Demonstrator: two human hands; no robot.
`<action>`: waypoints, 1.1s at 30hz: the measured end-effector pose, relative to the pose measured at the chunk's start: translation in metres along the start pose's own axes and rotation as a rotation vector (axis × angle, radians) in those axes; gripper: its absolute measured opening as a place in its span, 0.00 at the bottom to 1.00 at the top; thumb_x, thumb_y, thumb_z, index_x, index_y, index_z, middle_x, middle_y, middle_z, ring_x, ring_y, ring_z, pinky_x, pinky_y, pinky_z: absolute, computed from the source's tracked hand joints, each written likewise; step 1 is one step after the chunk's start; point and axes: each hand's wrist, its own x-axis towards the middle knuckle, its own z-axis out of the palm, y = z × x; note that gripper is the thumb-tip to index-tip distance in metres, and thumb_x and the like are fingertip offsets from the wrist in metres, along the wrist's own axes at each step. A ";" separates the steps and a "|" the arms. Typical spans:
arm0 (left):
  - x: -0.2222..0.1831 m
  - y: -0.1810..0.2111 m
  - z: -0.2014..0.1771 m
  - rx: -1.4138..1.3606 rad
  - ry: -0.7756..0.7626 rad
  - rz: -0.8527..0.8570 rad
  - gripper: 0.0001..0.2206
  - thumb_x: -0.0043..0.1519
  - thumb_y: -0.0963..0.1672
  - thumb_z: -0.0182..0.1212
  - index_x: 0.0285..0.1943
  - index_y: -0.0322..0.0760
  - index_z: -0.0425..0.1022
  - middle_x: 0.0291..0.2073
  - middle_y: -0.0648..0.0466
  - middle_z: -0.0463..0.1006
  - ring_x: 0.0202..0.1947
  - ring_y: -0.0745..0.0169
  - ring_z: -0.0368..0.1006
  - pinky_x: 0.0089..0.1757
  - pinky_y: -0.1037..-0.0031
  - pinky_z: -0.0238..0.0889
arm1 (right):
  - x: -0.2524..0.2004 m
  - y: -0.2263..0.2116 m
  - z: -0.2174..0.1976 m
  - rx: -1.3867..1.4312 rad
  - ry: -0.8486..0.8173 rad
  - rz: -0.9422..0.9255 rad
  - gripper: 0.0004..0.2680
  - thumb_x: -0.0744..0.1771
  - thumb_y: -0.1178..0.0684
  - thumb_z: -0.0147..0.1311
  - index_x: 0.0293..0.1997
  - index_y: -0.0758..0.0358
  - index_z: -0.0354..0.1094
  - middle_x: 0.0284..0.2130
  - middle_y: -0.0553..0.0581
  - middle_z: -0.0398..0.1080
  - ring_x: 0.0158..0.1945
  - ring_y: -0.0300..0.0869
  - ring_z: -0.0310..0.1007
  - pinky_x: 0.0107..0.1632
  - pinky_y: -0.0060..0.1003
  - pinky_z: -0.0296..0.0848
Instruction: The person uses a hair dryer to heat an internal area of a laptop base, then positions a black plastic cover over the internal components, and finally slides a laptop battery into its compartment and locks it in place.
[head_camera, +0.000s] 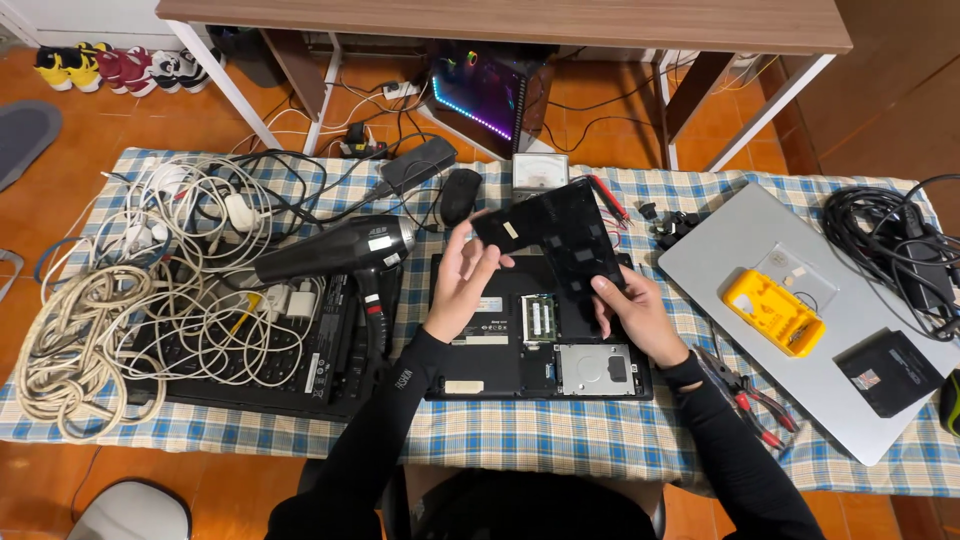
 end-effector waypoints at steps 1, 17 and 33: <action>0.000 -0.003 -0.004 0.023 0.008 0.006 0.26 0.77 0.47 0.55 0.81 0.28 0.55 0.42 0.52 0.68 0.52 0.60 0.75 0.56 0.70 0.67 | 0.002 0.002 0.002 -0.012 0.004 -0.020 0.09 0.72 0.53 0.51 0.45 0.71 0.69 0.23 0.52 0.68 0.21 0.36 0.68 0.25 0.31 0.69; -0.003 0.014 0.007 -0.186 -0.169 -0.296 0.35 0.73 0.59 0.36 0.82 0.35 0.49 0.76 0.42 0.59 0.72 0.52 0.63 0.66 0.59 0.59 | -0.008 -0.007 0.020 -0.240 0.168 -0.281 0.13 0.70 0.63 0.49 0.63 0.66 0.68 0.48 0.52 0.63 0.36 0.33 0.72 0.35 0.26 0.73; -0.005 0.001 0.002 -0.260 0.100 -0.409 0.30 0.73 0.57 0.41 0.73 0.32 0.62 0.57 0.53 0.72 0.59 0.64 0.69 0.57 0.69 0.65 | -0.010 0.006 0.009 -0.034 0.089 -0.073 0.15 0.72 0.51 0.47 0.65 0.65 0.65 0.38 0.56 0.73 0.30 0.34 0.74 0.32 0.28 0.72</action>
